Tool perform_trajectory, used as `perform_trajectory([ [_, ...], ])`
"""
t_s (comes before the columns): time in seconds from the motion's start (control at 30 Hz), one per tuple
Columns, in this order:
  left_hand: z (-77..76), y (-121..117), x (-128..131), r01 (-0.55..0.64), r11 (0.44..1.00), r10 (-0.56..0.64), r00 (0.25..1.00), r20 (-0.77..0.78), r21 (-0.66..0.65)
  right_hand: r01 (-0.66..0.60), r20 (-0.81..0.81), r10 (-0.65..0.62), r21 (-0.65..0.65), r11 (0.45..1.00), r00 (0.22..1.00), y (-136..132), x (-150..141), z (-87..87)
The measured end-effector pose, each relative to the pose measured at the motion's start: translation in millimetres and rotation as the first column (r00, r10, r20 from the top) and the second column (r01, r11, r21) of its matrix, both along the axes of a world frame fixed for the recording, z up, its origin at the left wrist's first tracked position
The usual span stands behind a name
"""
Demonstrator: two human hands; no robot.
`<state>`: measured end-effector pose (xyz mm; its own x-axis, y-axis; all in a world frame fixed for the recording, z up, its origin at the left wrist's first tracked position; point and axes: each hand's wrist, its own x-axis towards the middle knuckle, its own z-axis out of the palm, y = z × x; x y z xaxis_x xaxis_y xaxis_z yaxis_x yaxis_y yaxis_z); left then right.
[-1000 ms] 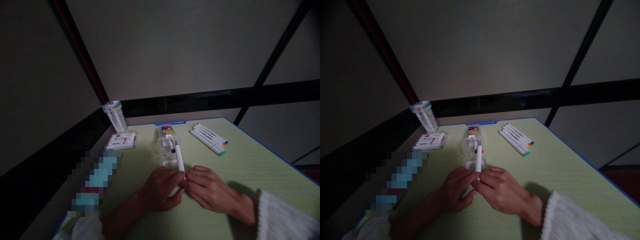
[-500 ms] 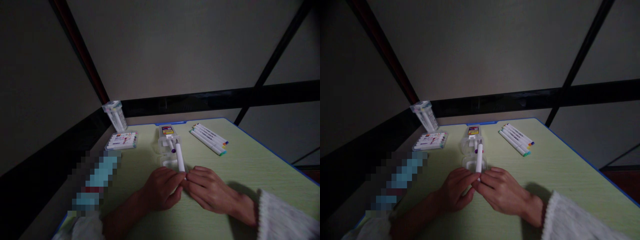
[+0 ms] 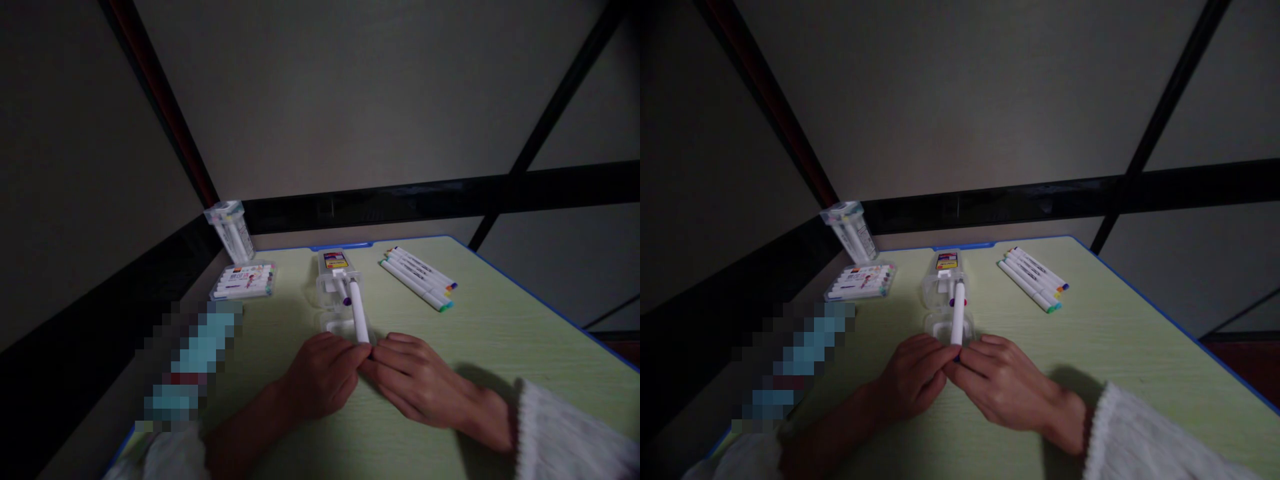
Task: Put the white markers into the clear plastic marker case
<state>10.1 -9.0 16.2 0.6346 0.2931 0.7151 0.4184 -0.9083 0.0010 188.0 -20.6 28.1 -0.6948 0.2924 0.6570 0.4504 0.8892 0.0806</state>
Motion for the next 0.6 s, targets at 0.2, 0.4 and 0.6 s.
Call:
perform_trajectory([
  [0.2,-0.7,0.7,0.3,-0.005,1.000,0.005,1.000,0.003,-0.023,0.001,0.008,-0.001,-0.018,1.000,1.000,0.2,0.5,-2.1],
  [0.4,-0.1,0.1,1.1,-0.030,0.999,0.030,0.999,0.018,-0.012,0.000,0.023,0.001,-0.049,0.999,1.000,0.9,0.5,-2.3],
  [0.6,0.9,-0.8,0.3,-0.051,0.998,0.052,0.999,0.016,-0.028,0.000,0.040,0.004,-0.083,0.997,0.999,1.5,0.8,-3.9],
])
